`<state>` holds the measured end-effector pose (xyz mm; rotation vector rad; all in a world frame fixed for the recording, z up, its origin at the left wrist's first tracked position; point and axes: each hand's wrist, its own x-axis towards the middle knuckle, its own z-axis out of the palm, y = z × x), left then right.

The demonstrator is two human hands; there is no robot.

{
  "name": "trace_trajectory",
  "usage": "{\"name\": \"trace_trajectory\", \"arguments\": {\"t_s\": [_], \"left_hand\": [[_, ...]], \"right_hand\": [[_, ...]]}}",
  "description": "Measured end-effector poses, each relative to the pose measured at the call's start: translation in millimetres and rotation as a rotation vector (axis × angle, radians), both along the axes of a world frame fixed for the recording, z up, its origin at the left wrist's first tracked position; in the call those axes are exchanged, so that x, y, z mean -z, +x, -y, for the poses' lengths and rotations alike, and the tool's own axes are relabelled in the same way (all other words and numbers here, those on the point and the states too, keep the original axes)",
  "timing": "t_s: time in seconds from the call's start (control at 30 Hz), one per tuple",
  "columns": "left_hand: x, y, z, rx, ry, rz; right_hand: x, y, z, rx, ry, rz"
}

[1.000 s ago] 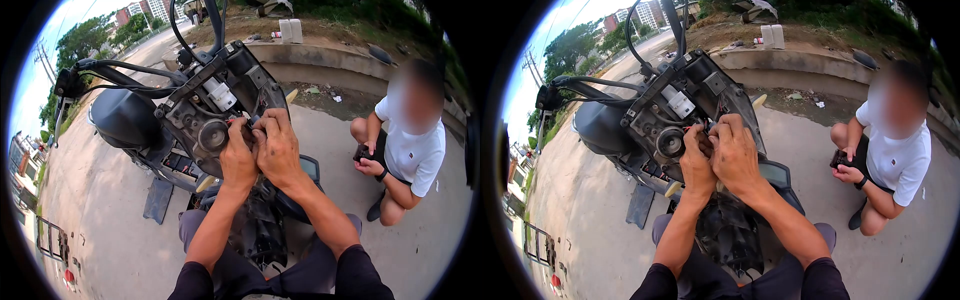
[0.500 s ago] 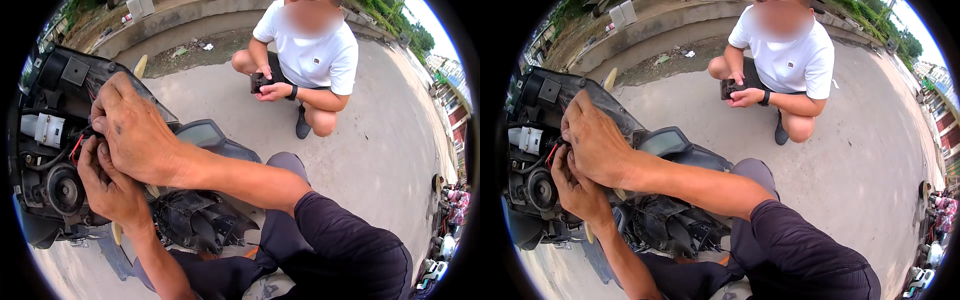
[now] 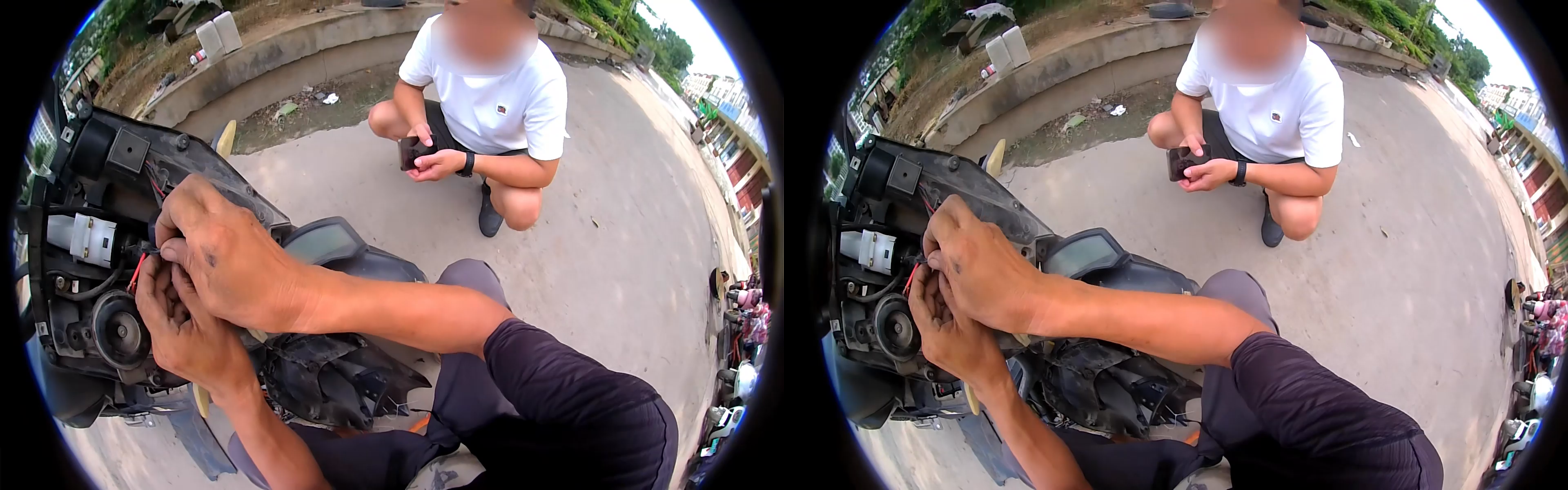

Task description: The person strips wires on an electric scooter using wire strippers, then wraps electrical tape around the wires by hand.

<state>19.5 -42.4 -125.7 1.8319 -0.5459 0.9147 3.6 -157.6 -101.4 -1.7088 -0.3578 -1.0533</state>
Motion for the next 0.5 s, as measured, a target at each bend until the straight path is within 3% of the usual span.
{"name": "trace_trajectory", "arguments": {"t_s": [0.3, 0.5], "left_hand": [[-6.4, -4.3, 3.6, -0.104, -0.001, -0.053], [-7.3, -8.2, 0.7, 0.000, -0.006, -0.123]], "right_hand": [[2.2, -3.6, -1.1, 0.034, -0.044, 0.031], [5.6, 0.9, 1.9, 0.016, -0.029, 0.027]]}}
